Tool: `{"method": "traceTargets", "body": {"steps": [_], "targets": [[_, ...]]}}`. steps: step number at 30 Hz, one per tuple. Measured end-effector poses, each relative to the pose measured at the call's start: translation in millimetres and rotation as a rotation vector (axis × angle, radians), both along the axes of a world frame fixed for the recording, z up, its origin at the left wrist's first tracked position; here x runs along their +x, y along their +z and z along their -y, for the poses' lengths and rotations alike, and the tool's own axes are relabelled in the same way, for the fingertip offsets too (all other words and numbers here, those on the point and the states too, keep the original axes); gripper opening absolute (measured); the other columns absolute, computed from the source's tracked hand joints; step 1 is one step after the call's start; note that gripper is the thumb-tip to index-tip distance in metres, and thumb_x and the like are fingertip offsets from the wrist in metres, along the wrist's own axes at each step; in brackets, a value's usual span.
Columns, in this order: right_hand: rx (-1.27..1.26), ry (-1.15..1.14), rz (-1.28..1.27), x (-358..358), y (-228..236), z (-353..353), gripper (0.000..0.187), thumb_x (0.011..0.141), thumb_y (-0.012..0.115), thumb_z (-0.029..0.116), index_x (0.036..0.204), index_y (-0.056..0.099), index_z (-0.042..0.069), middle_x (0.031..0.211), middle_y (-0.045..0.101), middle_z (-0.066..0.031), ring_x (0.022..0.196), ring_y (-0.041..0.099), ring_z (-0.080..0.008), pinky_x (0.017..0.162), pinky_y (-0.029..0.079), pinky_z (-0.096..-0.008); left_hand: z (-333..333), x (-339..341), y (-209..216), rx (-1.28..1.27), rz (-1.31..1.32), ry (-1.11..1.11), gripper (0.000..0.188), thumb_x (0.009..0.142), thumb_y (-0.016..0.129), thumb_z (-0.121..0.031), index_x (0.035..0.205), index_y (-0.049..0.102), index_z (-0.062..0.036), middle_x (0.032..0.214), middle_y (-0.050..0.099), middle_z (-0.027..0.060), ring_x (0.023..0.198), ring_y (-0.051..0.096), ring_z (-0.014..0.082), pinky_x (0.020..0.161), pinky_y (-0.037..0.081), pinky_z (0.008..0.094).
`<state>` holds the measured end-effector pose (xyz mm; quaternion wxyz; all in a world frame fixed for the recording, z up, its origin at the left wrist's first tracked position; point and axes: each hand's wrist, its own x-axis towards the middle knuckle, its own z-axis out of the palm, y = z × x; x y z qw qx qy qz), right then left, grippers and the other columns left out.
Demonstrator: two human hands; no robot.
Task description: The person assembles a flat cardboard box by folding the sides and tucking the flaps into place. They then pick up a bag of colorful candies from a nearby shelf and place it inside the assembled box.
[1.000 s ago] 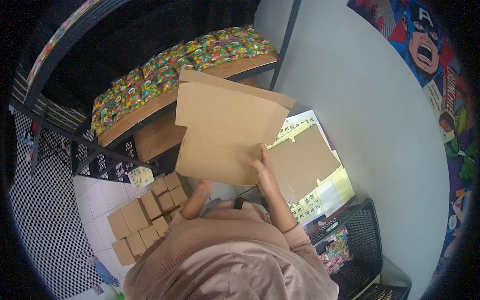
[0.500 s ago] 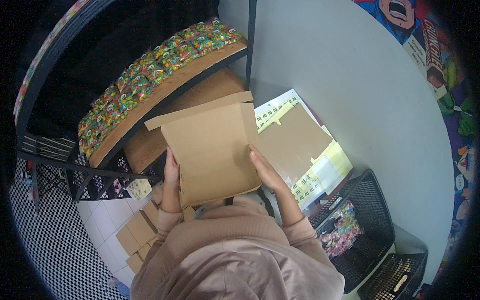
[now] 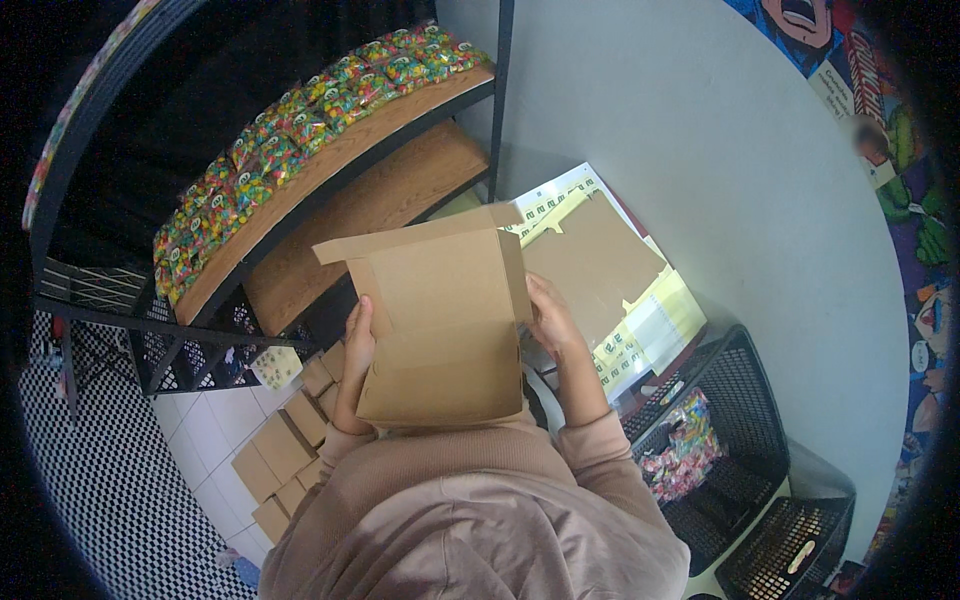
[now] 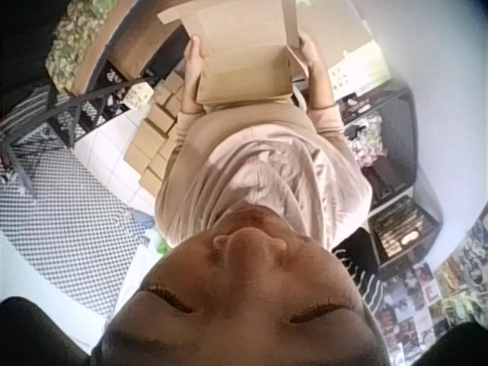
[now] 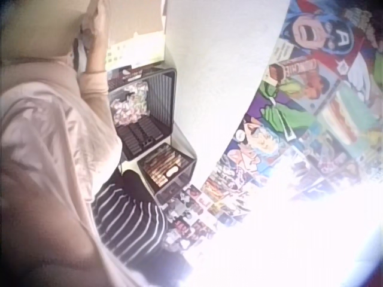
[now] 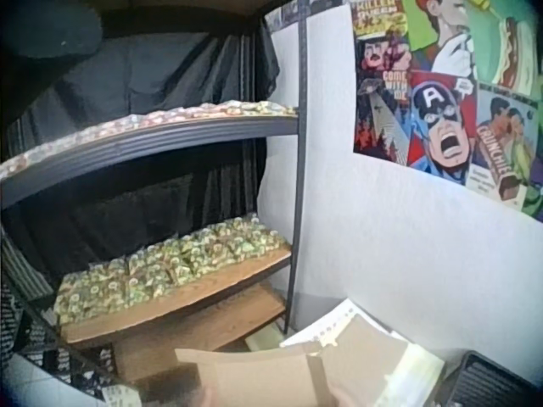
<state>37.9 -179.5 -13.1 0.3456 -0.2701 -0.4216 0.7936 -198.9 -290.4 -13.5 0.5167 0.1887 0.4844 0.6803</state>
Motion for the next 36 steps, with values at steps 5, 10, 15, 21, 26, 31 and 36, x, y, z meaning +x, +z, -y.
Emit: {"method": "traceTargets", "body": {"steps": [5, 10, 15, 21, 26, 31, 36], "targets": [[-0.029, -0.052, -0.073, -5, 20, 6, 0.048, 0.089, 0.048, 0.037, 0.117, 0.049, -0.002, 0.105, 0.058, -0.0094, 0.095, 0.055, -0.0153, 0.083, 0.042, -0.0284, -1, 2, -3, 0.003, -0.038, -0.006, 0.040, 0.095, 0.035, -0.030, 0.108, 0.052, 0.0039, 0.100, 0.060, 0.0099, 0.085, 0.059, 0.0142, 0.074, 0.048, 0.0256], [0.141, -0.151, 0.080, -19, 21, 0, 0.026, 0.083, 0.061, 0.024, 0.097, 0.056, 0.002, 0.089, 0.060, -0.0042, 0.079, 0.055, -0.0081, 0.069, 0.045, -0.0222, -5, 2, -1, 0.015, -0.062, -0.090, 0.041, 0.095, 0.035, -0.031, 0.109, 0.051, 0.0040, 0.100, 0.060, 0.0098, 0.086, 0.059, 0.0142, 0.075, 0.047, 0.0255], [0.171, -0.294, 0.168, -22, 18, -9, 0.014, 0.081, 0.064, 0.015, 0.074, 0.055, 0.007, 0.073, 0.059, -0.0010, 0.063, 0.052, -0.0048, 0.058, 0.042, -0.0196, -11, -9, -6, 0.087, -0.043, -0.262, 0.044, 0.095, 0.031, -0.033, 0.114, 0.048, 0.0026, 0.106, 0.057, 0.0098, 0.094, 0.055, 0.0144, 0.081, 0.044, 0.0277], [0.091, -0.299, 0.123, -26, 13, -6, 0.008, 0.081, 0.063, 0.011, 0.078, 0.057, 0.005, 0.073, 0.060, -0.0013, 0.063, 0.052, -0.0057, 0.060, 0.043, -0.0202, -38, -15, 8, 0.061, -0.508, -0.071, 0.040, 0.095, 0.032, -0.030, 0.109, 0.051, 0.0023, 0.102, 0.058, 0.0085, 0.088, 0.056, 0.0132, 0.077, 0.043, 0.0248], [0.066, -0.277, 0.013, -24, 22, -13, 0.017, 0.084, 0.057, 0.011, 0.098, 0.058, 0.001, 0.089, 0.059, -0.0051, 0.079, 0.054, -0.0091, 0.069, 0.043, -0.0231, -42, -11, 3, 0.056, -0.562, 0.011, 0.038, 0.095, 0.033, -0.028, 0.105, 0.053, 0.0030, 0.096, 0.059, 0.0067, 0.085, 0.054, 0.0109, 0.076, 0.043, 0.0245], [0.396, -0.240, 0.211, -25, 35, -17, 0.029, 0.086, 0.053, 0.011, 0.112, 0.053, -0.001, 0.101, 0.056, -0.0053, 0.088, 0.053, -0.0102, 0.076, 0.042, -0.0242, -44, -12, -8, 0.058, -0.434, 0.167, 0.037, 0.095, 0.034, -0.028, 0.107, 0.052, 0.0023, 0.098, 0.058, 0.0082, 0.088, 0.054, 0.0122, 0.078, 0.042, 0.0252], [0.355, -0.477, 0.224, -38, 43, -17, 0.029, 0.087, 0.050, 0.011, 0.113, 0.053, -0.002, 0.096, 0.057, -0.0036, 0.086, 0.051, -0.0089, 0.075, 0.041, -0.0237, -44, -25, -23, 0.198, -0.313, 0.078, 0.034, 0.094, 0.038, -0.025, 0.110, 0.051, 0.0024, 0.102, 0.057, 0.0074, 0.092, 0.052, 0.0118, 0.079, 0.040, 0.0244]]}}
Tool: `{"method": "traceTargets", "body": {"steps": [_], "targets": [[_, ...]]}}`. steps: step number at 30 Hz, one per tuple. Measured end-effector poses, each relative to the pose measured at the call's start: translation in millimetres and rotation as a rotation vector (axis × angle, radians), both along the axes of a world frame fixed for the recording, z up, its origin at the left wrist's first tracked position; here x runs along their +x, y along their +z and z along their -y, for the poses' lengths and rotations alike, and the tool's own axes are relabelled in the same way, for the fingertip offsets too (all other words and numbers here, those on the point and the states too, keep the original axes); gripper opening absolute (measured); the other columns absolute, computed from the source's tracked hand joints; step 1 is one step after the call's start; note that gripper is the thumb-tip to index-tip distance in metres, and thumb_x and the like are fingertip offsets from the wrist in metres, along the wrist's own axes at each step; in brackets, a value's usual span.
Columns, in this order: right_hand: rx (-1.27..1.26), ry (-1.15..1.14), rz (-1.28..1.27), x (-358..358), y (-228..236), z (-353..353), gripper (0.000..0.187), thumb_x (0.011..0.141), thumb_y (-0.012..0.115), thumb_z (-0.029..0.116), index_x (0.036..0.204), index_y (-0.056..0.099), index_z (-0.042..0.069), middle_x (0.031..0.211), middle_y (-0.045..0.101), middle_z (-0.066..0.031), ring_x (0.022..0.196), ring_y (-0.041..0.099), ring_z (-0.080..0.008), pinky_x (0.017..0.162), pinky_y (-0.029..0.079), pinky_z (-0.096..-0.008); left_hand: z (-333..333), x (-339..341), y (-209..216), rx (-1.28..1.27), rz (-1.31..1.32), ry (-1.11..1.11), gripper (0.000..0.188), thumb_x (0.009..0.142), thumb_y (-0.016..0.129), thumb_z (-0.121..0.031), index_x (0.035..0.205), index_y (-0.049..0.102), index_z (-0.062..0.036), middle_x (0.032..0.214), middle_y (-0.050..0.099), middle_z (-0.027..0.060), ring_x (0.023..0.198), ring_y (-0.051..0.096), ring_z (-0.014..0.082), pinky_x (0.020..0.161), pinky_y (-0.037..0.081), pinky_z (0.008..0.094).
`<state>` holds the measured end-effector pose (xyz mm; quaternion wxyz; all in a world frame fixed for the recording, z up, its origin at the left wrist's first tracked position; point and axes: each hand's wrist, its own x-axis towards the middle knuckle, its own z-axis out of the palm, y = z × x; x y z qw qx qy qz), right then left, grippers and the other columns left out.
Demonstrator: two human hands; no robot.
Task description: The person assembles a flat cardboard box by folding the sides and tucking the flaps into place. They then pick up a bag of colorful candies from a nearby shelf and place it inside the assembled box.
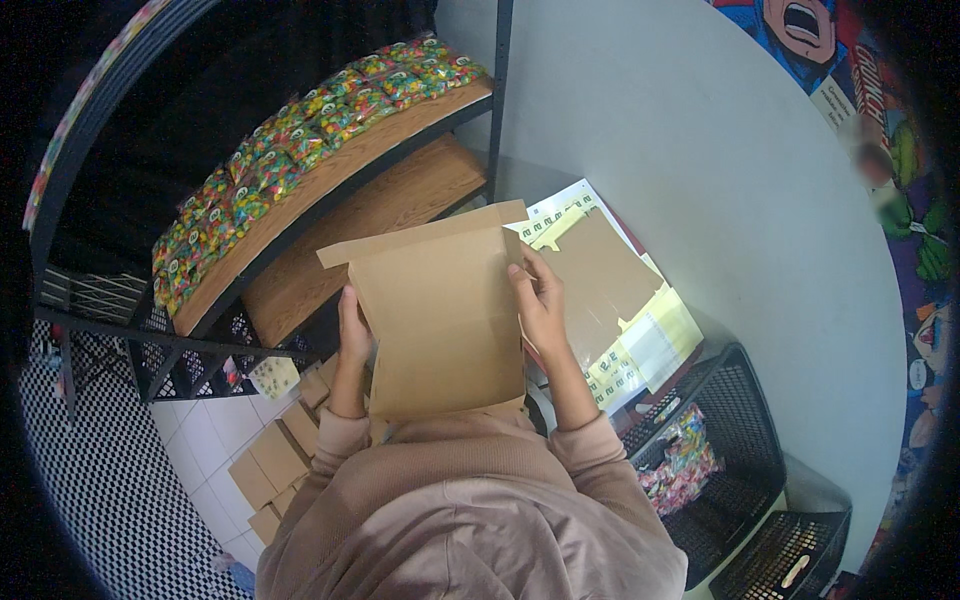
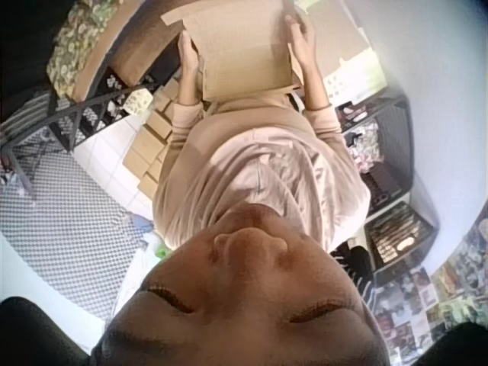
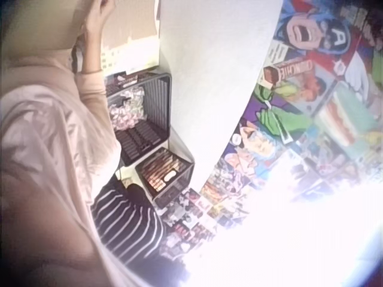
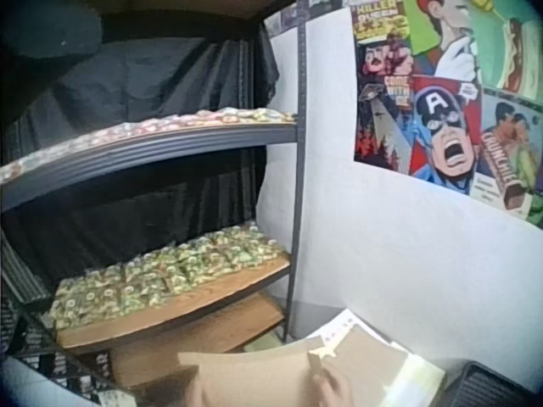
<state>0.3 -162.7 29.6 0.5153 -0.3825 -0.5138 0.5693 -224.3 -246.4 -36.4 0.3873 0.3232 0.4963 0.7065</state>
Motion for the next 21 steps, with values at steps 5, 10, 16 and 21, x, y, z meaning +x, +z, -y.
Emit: {"method": "traceTargets", "body": {"steps": [5, 10, 16, 21], "targets": [[0.055, 0.032, 0.247, 8, -5, -11, 0.027, 0.089, 0.049, 0.013, 0.110, 0.054, -0.003, 0.093, 0.060, -0.0065, 0.086, 0.053, -0.0106, 0.077, 0.042, -0.0244, 8, -7, 2, -0.107, -0.211, 0.027, 0.030, 0.092, 0.042, -0.020, 0.110, 0.050, 0.0024, 0.099, 0.057, 0.0063, 0.092, 0.051, 0.0118, 0.080, 0.040, 0.0236], [0.148, -0.054, 0.257, -7, -7, -9, 0.026, 0.089, 0.048, 0.013, 0.109, 0.054, -0.003, 0.092, 0.061, -0.0114, 0.086, 0.056, -0.0149, 0.077, 0.043, -0.0274, 17, -15, -2, -0.170, -0.177, 0.101, 0.030, 0.088, 0.050, -0.018, 0.111, 0.047, 0.0019, 0.101, 0.055, 0.0074, 0.094, 0.050, 0.0136, 0.080, 0.041, 0.0254], [0.393, -0.162, 0.465, -18, -12, -12, 0.024, 0.087, 0.048, 0.007, 0.108, 0.055, -0.003, 0.093, 0.060, -0.0168, 0.085, 0.059, -0.0242, 0.076, 0.045, -0.0308, 31, -1, 26, -0.332, -0.599, 0.331, 0.044, 0.083, 0.056, -0.012, 0.121, 0.038, -0.0012, 0.117, 0.047, 0.0113, 0.101, 0.048, 0.0187, 0.081, 0.042, 0.0291], [0.503, -0.051, 0.509, -50, 30, 14, 0.028, 0.084, 0.048, 0.001, 0.112, 0.053, 0.000, 0.095, 0.056, -0.0184, 0.083, 0.057, -0.0329, 0.076, 0.045, -0.0354, 14, 42, 78, 0.011, -0.310, -0.204, 0.051, 0.083, 0.057, -0.015, 0.126, 0.033, -0.0016, 0.126, 0.041, 0.0154, 0.114, 0.044, 0.0241, 0.088, 0.042, 0.0349]]}}
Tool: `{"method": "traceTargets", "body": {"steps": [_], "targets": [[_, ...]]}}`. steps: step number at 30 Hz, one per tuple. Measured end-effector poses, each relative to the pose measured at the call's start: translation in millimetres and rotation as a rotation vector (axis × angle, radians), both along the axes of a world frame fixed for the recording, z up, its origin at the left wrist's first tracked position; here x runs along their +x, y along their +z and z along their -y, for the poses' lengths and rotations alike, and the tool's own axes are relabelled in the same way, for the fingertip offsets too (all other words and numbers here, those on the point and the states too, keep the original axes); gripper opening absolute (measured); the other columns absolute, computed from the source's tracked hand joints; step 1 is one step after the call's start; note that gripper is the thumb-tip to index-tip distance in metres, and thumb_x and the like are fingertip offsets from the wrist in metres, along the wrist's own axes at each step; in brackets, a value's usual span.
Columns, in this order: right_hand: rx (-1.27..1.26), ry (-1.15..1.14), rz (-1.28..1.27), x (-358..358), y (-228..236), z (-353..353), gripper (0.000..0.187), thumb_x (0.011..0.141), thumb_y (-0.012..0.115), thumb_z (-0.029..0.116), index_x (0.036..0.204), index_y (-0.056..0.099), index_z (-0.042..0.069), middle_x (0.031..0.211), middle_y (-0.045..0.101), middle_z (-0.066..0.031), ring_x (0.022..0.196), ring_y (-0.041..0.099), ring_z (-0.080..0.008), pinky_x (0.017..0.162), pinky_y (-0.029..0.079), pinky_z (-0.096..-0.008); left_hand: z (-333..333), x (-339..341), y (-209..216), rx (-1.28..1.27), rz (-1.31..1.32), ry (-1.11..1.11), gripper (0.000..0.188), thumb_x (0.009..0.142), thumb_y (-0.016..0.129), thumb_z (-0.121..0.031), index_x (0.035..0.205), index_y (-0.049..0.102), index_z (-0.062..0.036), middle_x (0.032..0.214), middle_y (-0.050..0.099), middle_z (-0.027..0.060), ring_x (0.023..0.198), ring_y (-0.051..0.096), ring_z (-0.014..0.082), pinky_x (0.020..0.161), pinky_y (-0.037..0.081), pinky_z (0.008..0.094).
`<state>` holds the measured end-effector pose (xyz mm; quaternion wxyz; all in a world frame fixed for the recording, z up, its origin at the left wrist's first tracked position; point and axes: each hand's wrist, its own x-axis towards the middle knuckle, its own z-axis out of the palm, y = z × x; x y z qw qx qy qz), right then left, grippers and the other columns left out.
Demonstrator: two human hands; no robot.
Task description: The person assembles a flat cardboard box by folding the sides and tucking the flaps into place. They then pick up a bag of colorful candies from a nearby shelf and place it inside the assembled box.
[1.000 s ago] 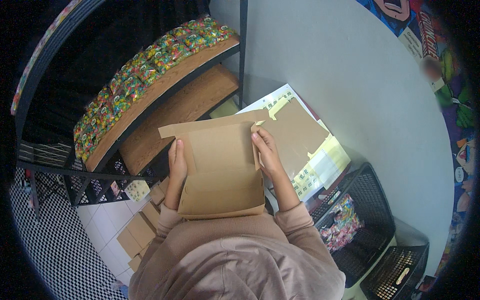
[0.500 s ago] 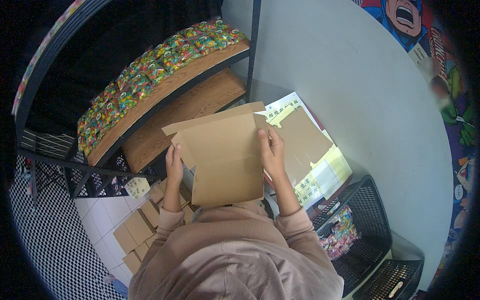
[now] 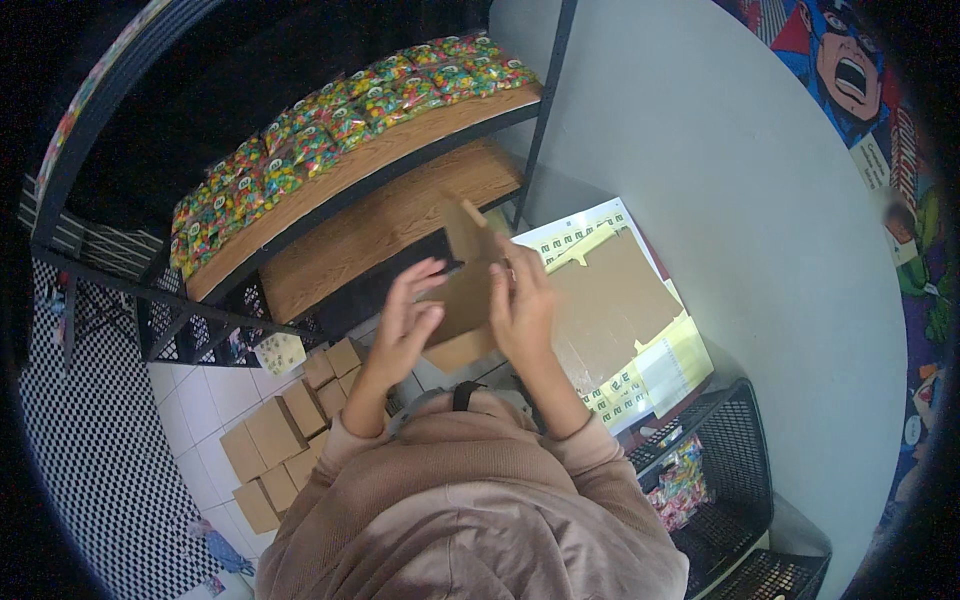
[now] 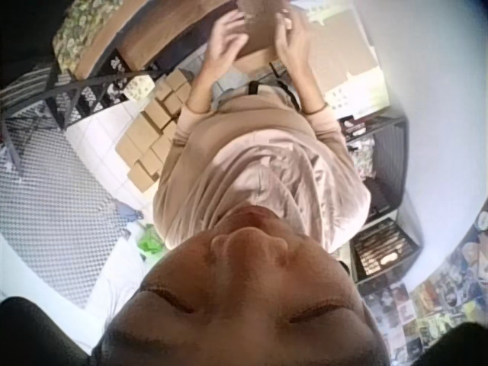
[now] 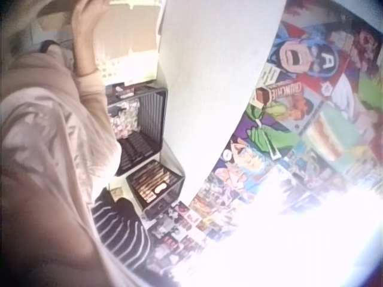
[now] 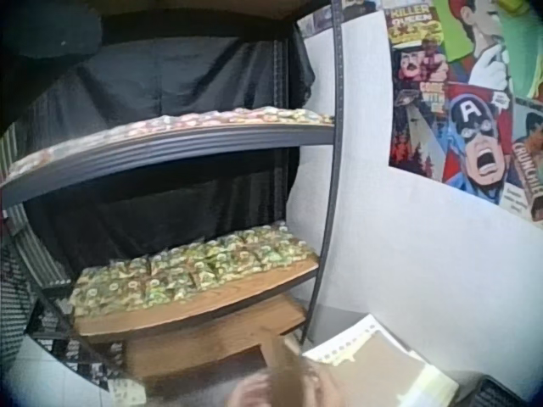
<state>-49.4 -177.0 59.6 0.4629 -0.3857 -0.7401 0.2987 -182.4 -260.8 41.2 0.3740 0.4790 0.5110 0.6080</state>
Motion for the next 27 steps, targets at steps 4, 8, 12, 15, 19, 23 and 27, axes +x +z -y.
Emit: {"method": "traceTargets", "body": {"steps": [4, 8, 12, 15, 19, 23, 27], "targets": [[0.044, 0.201, -0.015, -17, -9, 17, 0.047, 0.072, 0.062, 0.008, 0.117, 0.050, 0.001, 0.109, 0.049, -0.0210, 0.101, 0.051, -0.0344, 0.085, 0.043, -0.0378, -15, 9, 7, 0.033, -0.115, -0.037, 0.048, 0.084, 0.055, -0.015, 0.125, 0.035, 0.0009, 0.122, 0.043, 0.0141, 0.109, 0.046, 0.0217, 0.084, 0.044, 0.0308], [0.024, 0.400, -0.034, -16, 7, 25, 0.058, 0.065, 0.068, 0.011, 0.119, 0.049, 0.001, 0.113, 0.046, -0.0200, 0.108, 0.047, -0.0348, 0.090, 0.040, -0.0384, -11, -2, 11, -0.005, 0.064, 0.035, 0.025, 0.087, 0.050, -0.007, 0.109, 0.048, 0.0030, 0.096, 0.052, 0.0052, 0.086, 0.050, 0.0081, 0.070, 0.044, 0.0218], [0.104, 0.423, 0.037, -5, 17, 13, 0.051, 0.069, 0.068, 0.013, 0.116, 0.052, 0.002, 0.114, 0.047, -0.0189, 0.109, 0.046, -0.0333, 0.090, 0.039, -0.0387, 1, -22, 9, -0.060, 0.110, 0.044, 0.015, 0.086, 0.051, -0.005, 0.098, 0.053, 0.0028, 0.085, 0.053, 0.0010, 0.078, 0.048, 0.0046, 0.066, 0.041, 0.0199], [0.241, 0.287, 0.056, -5, 27, -12, 0.040, 0.075, 0.063, 0.015, 0.112, 0.053, 0.001, 0.113, 0.049, -0.0182, 0.104, 0.049, -0.0311, 0.086, 0.041, -0.0367, 8, -20, 25, -0.110, 0.220, -0.078, 0.015, 0.085, 0.051, -0.006, 0.098, 0.053, 0.0012, 0.087, 0.053, 0.0008, 0.078, 0.049, 0.0050, 0.067, 0.041, 0.0204], [-0.002, 0.526, 0.034, -8, 46, -32, 0.029, 0.082, 0.057, 0.017, 0.104, 0.056, -0.001, 0.100, 0.056, -0.0152, 0.090, 0.056, -0.0265, 0.076, 0.044, -0.0319, 14, -20, 29, -0.140, 0.262, -0.198, 0.016, 0.084, 0.052, -0.006, 0.099, 0.051, -0.0005, 0.088, 0.053, 0.0006, 0.080, 0.050, 0.0054, 0.069, 0.041, 0.0205], [-0.288, 0.666, 0.001, -4, 52, -31, 0.024, 0.084, 0.055, 0.012, 0.102, 0.057, -0.003, 0.086, 0.055, -0.0070, 0.081, 0.051, -0.0131, 0.074, 0.040, -0.0250, 15, -25, 21, -0.109, 0.259, -0.202, 0.019, 0.083, 0.052, -0.006, 0.101, 0.050, -0.0017, 0.089, 0.054, 0.0010, 0.081, 0.050, 0.0053, 0.070, 0.040, 0.0203], [-0.318, 0.629, 0.055, -6, 53, -33, 0.023, 0.083, 0.057, 0.008, 0.103, 0.057, -0.001, 0.079, 0.056, -0.0036, 0.075, 0.050, -0.0100, 0.068, 0.040, -0.0238, 16, -21, 26, -0.145, 0.181, -0.122, 0.017, 0.081, 0.053, -0.006, 0.098, 0.051, -0.0023, 0.088, 0.054, 0.0010, 0.082, 0.049, 0.0066, 0.071, 0.040, 0.0214]]}}
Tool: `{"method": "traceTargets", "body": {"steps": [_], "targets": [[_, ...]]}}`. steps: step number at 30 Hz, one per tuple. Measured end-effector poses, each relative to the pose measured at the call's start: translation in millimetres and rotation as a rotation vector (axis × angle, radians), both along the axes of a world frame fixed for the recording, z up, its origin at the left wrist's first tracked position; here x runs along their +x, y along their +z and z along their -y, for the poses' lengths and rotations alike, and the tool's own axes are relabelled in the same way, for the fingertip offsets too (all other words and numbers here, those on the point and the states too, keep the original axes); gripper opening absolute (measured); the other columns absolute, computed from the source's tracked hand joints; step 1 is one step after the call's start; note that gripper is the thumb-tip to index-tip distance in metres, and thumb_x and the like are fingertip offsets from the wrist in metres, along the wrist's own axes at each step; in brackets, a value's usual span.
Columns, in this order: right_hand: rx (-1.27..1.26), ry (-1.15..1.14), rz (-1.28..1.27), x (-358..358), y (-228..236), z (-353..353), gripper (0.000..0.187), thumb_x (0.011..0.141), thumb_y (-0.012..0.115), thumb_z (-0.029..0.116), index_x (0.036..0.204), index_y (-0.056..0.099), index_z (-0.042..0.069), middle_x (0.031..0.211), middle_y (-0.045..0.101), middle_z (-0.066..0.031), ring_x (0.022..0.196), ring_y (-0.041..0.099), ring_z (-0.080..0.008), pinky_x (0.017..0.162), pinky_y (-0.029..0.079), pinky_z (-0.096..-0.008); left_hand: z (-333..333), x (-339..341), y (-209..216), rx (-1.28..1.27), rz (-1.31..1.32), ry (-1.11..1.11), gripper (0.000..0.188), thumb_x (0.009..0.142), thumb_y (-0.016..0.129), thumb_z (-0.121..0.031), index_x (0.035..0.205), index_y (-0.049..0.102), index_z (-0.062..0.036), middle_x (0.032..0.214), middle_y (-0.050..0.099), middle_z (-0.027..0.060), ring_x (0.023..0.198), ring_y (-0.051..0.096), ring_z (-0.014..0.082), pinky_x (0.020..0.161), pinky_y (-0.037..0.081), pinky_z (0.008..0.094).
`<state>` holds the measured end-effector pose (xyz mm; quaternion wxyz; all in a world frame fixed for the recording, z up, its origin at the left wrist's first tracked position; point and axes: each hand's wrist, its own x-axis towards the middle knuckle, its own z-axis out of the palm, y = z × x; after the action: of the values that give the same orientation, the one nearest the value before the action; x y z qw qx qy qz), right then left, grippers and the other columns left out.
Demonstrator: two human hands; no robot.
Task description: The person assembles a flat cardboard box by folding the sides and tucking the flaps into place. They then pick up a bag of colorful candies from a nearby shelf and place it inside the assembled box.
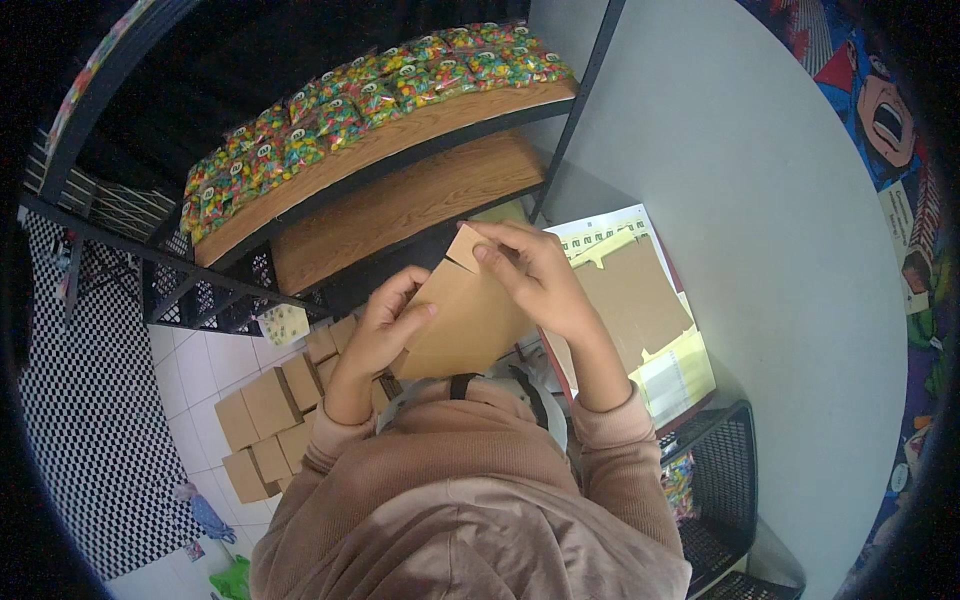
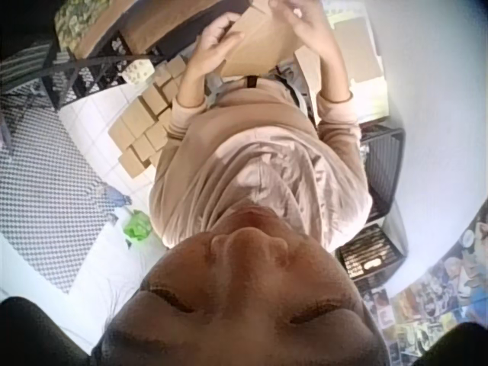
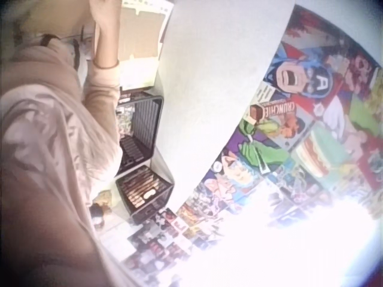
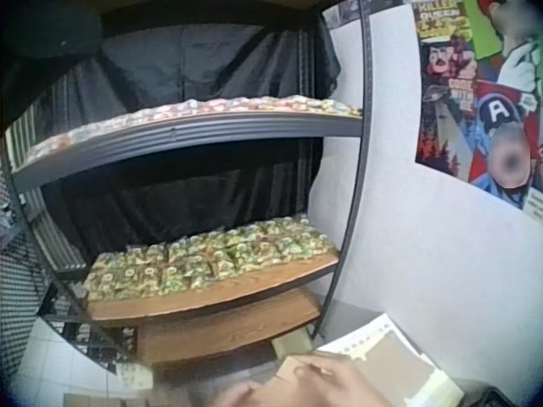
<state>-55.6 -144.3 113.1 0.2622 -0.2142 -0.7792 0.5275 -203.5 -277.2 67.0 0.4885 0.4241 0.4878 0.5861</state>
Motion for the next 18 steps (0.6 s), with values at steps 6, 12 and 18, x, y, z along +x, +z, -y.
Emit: {"method": "traceTargets", "body": {"steps": [6, 12, 18], "targets": [[-0.147, -0.015, -0.102, 3, -10, 3, 0.028, 0.081, 0.059, 0.005, 0.108, 0.055, 0.002, 0.076, 0.060, -0.0008, 0.070, 0.053, -0.0049, 0.062, 0.041, -0.0203, 3, -2, 21, 0.099, -0.474, 0.146, 0.014, 0.076, 0.058, -0.003, 0.088, 0.052, -0.0004, 0.082, 0.053, 0.0054, 0.079, 0.049, 0.0119, 0.070, 0.037, 0.0237], [0.126, -0.028, -0.104, 3, -3, 12, 0.019, 0.079, 0.061, 0.006, 0.098, 0.062, 0.001, 0.079, 0.064, -0.0076, 0.071, 0.058, -0.0122, 0.064, 0.044, -0.0240, 4, -2, 24, 0.132, -0.687, 0.244, 0.015, 0.073, 0.060, -0.005, 0.087, 0.054, -0.0027, 0.078, 0.056, 0.0065, 0.078, 0.049, 0.0153, 0.072, 0.035, 0.0270], [0.229, 0.096, -0.073, 5, 12, 18, 0.020, 0.076, 0.062, 0.005, 0.095, 0.063, 0.001, 0.083, 0.063, -0.0134, 0.073, 0.061, -0.0237, 0.065, 0.046, -0.0289, 9, -1, 28, 0.191, -0.875, 0.336, 0.016, 0.072, 0.061, -0.010, 0.088, 0.056, -0.0077, 0.080, 0.057, 0.0047, 0.078, 0.050, 0.0193, 0.078, 0.028, 0.0306]]}}
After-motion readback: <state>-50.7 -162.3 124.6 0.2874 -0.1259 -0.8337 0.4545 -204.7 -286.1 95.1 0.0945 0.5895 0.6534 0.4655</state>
